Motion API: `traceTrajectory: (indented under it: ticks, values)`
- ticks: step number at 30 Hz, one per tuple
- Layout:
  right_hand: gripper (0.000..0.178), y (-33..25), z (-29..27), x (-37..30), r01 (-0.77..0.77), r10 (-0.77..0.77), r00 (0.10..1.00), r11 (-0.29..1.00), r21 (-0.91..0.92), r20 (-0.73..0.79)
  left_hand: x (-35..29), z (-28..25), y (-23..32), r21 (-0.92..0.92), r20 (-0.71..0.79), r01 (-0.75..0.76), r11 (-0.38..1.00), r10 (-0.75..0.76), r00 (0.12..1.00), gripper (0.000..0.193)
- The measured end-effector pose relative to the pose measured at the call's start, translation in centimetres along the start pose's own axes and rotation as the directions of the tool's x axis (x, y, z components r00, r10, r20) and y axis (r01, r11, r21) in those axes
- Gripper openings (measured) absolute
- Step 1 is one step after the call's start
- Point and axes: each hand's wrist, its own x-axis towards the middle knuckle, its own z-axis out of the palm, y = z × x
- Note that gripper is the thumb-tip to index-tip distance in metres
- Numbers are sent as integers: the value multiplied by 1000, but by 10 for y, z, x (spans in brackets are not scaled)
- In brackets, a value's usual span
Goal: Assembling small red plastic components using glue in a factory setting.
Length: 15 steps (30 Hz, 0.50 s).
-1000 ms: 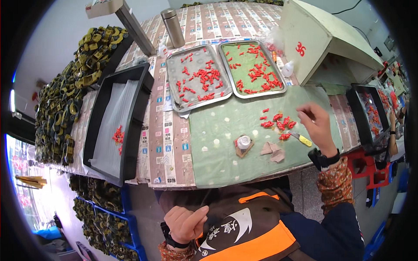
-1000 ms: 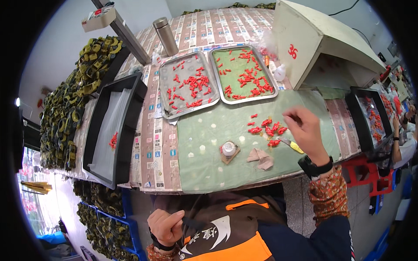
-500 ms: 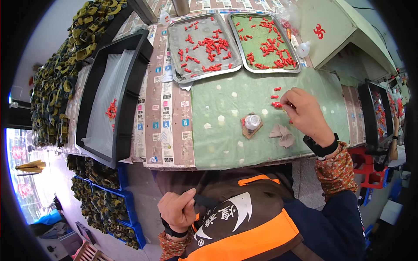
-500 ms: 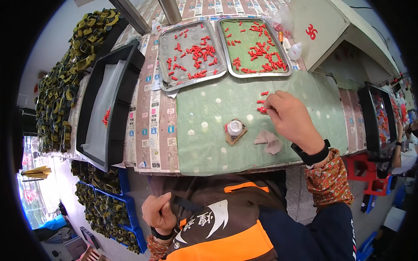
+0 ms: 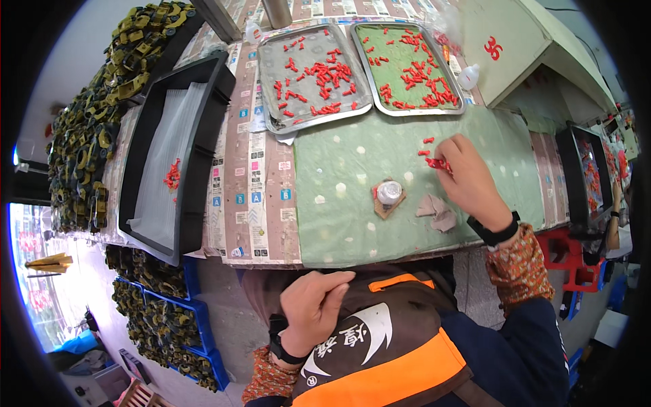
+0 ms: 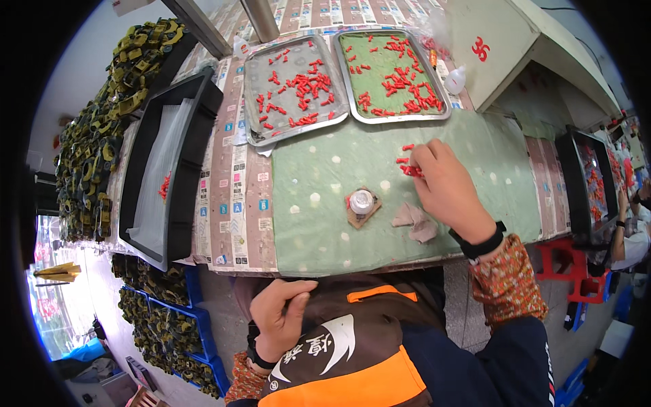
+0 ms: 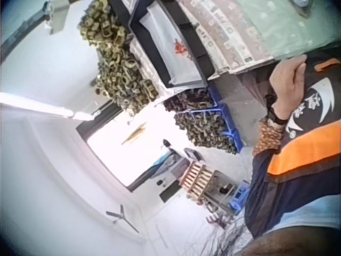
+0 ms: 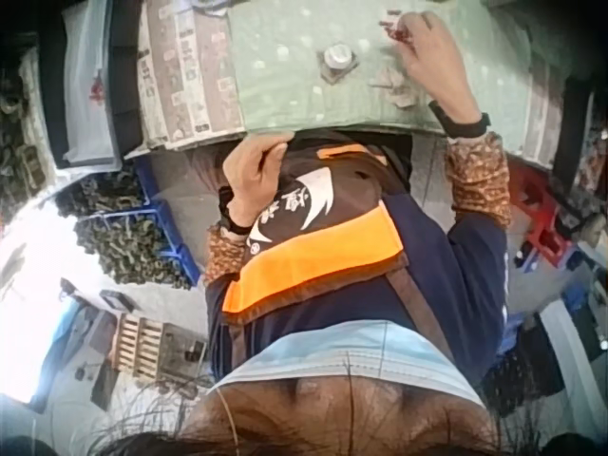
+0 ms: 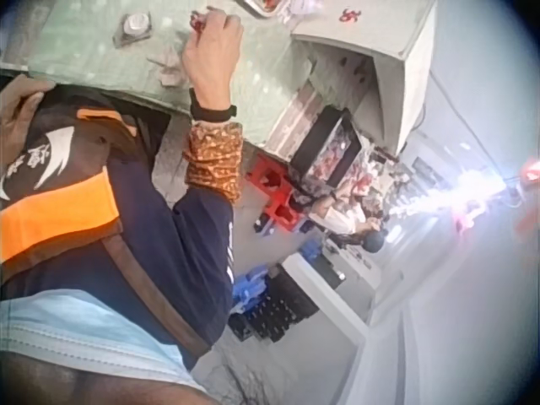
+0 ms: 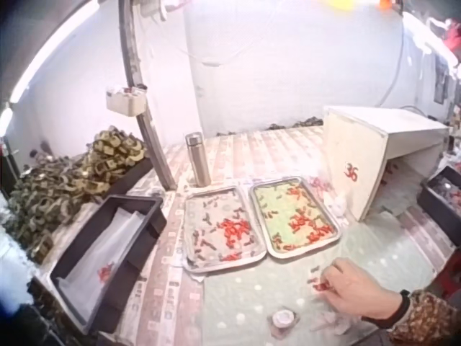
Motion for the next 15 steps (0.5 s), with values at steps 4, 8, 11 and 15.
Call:
traceTrajectory:
  ticks: [4, 8, 11, 15]
  values:
    - [24, -52, -23, -13, -59, 21, 995, 915, 400, 98, 5, 13, 5, -414, 208, 390, 823, -331, 920, 25]
    - [33, -100, -19, -27, 122, -200, 974, 857, 501, 106, 15, 42, 4, -717, 298, 442, 539, -336, 894, 40]
    - [36, -119, -9, -30, 232, -283, 958, 856, 463, 44, 23, 49, 3, -841, 278, 400, 364, -343, 897, 36]
    - [40, -124, -1, -29, 256, -311, 949, 850, 460, 48, 25, 46, -1, -887, 245, 357, 292, -359, 901, 28]
